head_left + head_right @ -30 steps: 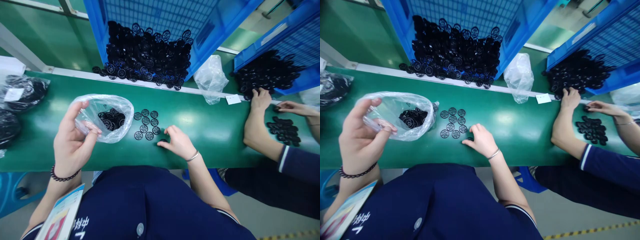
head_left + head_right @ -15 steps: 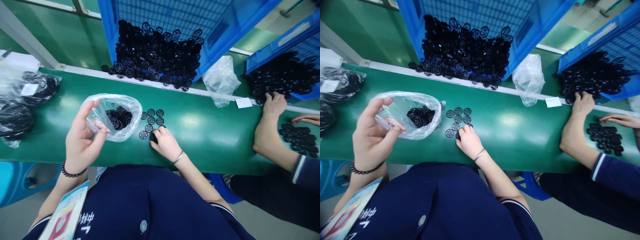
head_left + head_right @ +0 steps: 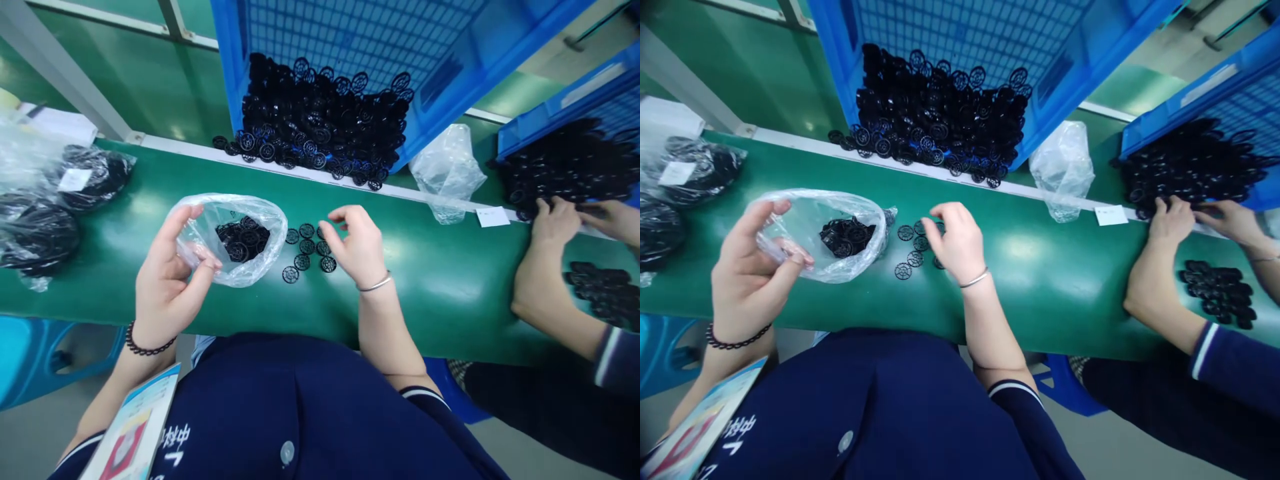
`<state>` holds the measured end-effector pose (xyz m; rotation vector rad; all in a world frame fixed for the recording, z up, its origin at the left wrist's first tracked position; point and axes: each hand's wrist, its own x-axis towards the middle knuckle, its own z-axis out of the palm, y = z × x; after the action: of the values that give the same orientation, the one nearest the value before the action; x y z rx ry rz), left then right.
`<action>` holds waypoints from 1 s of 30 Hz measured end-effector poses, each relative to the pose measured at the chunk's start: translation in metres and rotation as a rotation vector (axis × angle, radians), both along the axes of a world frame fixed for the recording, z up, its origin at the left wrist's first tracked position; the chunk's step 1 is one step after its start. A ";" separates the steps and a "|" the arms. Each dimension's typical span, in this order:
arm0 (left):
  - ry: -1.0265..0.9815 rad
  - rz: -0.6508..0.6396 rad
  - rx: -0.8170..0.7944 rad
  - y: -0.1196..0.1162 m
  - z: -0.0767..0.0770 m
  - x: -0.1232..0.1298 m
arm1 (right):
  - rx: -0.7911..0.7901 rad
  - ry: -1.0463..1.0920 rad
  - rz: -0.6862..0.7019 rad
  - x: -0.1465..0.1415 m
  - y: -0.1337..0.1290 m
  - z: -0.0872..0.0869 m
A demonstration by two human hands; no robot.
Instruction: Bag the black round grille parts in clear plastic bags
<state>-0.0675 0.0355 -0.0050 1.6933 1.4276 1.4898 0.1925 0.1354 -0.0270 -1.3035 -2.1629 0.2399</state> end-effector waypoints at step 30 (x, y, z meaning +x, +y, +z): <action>0.046 -0.052 -0.033 0.006 0.002 0.008 | 0.166 0.121 0.481 -0.035 -0.011 0.041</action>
<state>-0.0597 0.0419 -0.0031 1.7419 1.4134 1.4000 0.1570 0.1243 0.0137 -0.6468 -2.3064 0.3115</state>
